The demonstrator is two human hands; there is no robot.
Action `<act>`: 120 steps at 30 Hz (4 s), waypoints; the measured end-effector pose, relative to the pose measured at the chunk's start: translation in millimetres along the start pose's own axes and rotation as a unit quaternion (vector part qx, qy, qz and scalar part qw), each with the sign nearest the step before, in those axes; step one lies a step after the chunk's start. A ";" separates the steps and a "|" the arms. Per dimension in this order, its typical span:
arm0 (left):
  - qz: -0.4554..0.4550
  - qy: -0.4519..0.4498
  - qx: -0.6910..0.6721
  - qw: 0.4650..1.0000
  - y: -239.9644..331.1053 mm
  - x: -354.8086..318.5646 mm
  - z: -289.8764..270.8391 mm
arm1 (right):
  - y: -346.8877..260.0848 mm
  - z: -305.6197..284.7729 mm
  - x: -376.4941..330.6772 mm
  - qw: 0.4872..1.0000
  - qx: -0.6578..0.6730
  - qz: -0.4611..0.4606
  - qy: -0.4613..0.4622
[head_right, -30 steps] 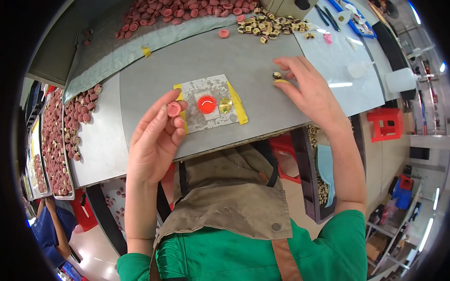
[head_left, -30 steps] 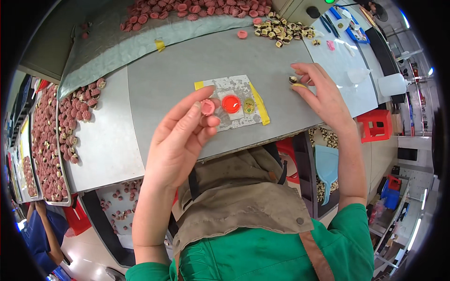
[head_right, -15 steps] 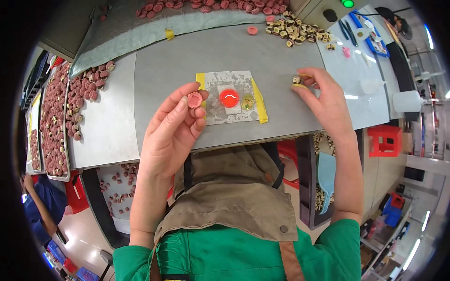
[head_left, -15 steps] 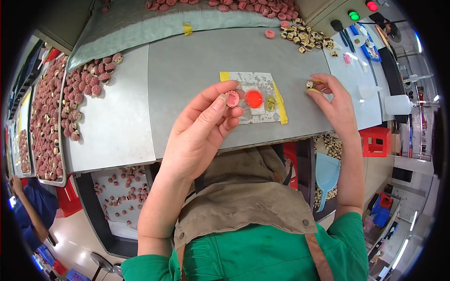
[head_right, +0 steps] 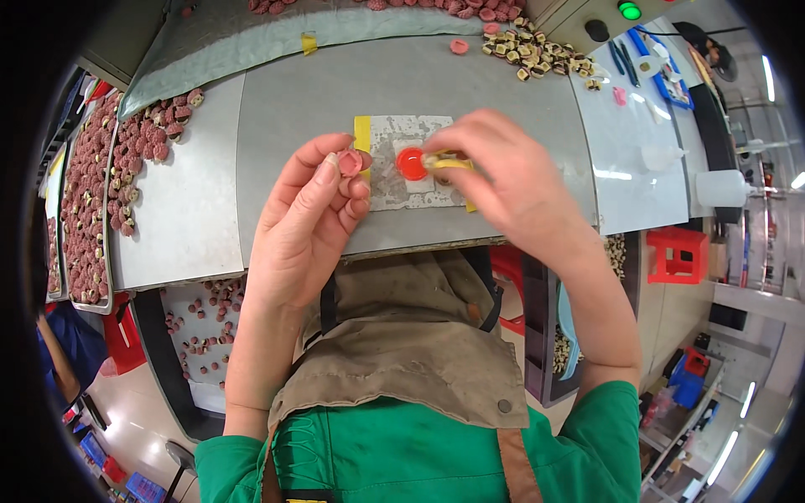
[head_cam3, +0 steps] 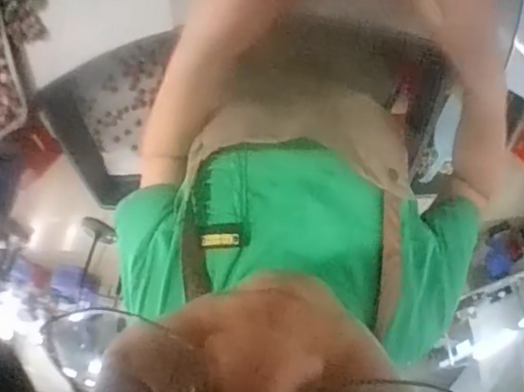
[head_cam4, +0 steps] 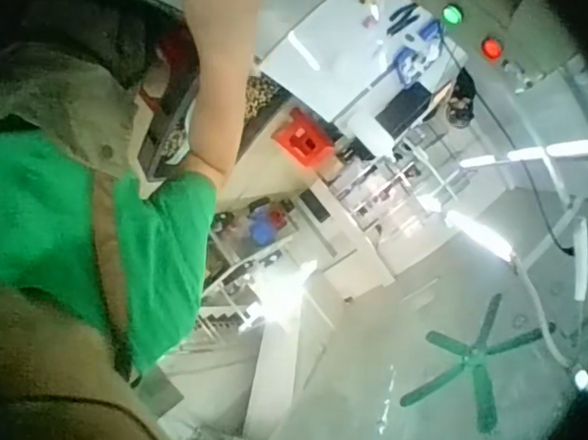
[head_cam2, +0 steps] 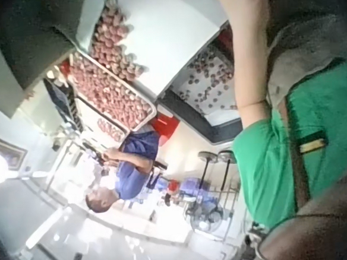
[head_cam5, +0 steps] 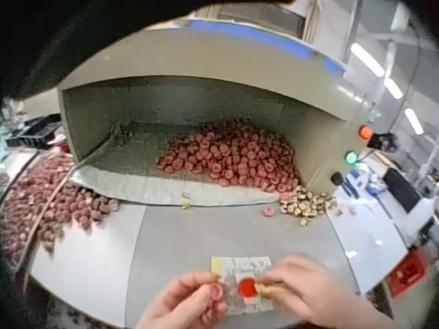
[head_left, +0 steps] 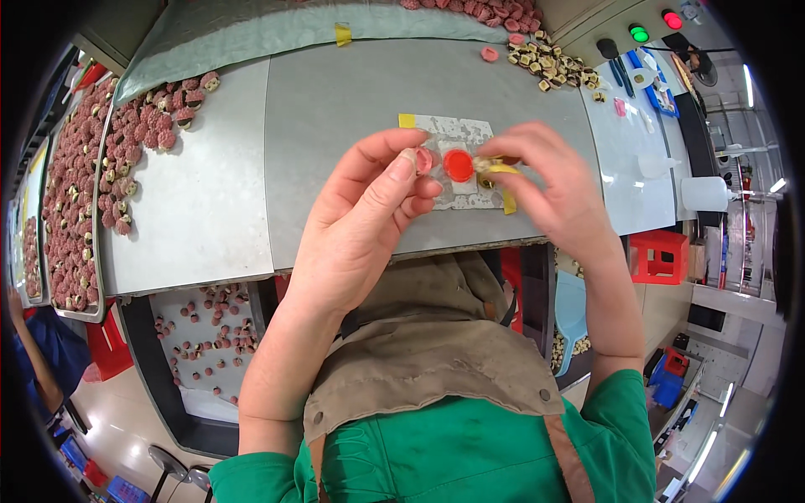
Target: The person assembles figurines by dispensing glue from a bottle into a small cap, taking head and hair components, coating them with glue, and joining them together by hand.
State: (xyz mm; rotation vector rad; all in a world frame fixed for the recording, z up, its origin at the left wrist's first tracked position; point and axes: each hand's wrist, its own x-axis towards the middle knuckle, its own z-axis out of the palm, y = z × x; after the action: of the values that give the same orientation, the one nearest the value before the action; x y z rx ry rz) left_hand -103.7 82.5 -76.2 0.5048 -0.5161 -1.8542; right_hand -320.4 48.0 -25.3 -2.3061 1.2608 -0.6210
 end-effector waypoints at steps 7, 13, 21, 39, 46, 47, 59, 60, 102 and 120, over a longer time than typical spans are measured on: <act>-0.001 0.043 0.048 0.998 1.5 0.4 8.4 | -2.9 13.3 11.4 0.994 -0.085 -0.063 -0.014; 0.010 0.034 0.032 0.999 1.1 0.2 7.2 | -5.6 14.0 11.6 0.990 -0.127 -0.067 -0.015; 0.003 0.020 0.019 1.000 1.6 0.8 4.6 | -6.4 15.6 7.7 0.992 -0.115 -0.053 -0.001; -0.015 0.050 0.151 0.987 -2.5 3.3 25.0 | -3.0 25.2 -7.1 0.938 0.331 0.053 0.093; -0.009 0.039 0.140 0.989 -5.9 6.9 24.5 | -7.5 29.0 -3.1 0.971 0.204 -0.066 0.109; -0.001 0.040 0.123 0.992 -6.5 7.5 24.5 | -6.3 31.5 -3.0 0.974 0.162 -0.093 0.126; 0.014 0.009 0.259 0.966 -8.1 4.2 38.7 | 1.9 40.8 -18.6 0.969 0.116 -0.126 0.179; 0.009 0.008 0.261 0.965 -11.6 3.3 39.0 | 3.9 41.5 -19.6 0.969 0.117 -0.121 0.182; 0.283 -0.056 0.816 0.501 68.0 148.7 10.2 | 133.9 -51.3 22.2 0.976 -0.167 -0.032 0.137; 0.040 0.084 0.552 0.829 55.7 65.6 6.9 | 78.7 -51.8 -28.0 0.995 0.030 0.093 0.027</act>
State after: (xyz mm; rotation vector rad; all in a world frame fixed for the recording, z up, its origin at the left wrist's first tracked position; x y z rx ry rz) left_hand -86.1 3.9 -45.1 1.3606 -1.4637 -1.2448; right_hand -415.7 25.1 -33.4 -2.1071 1.4417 -0.6509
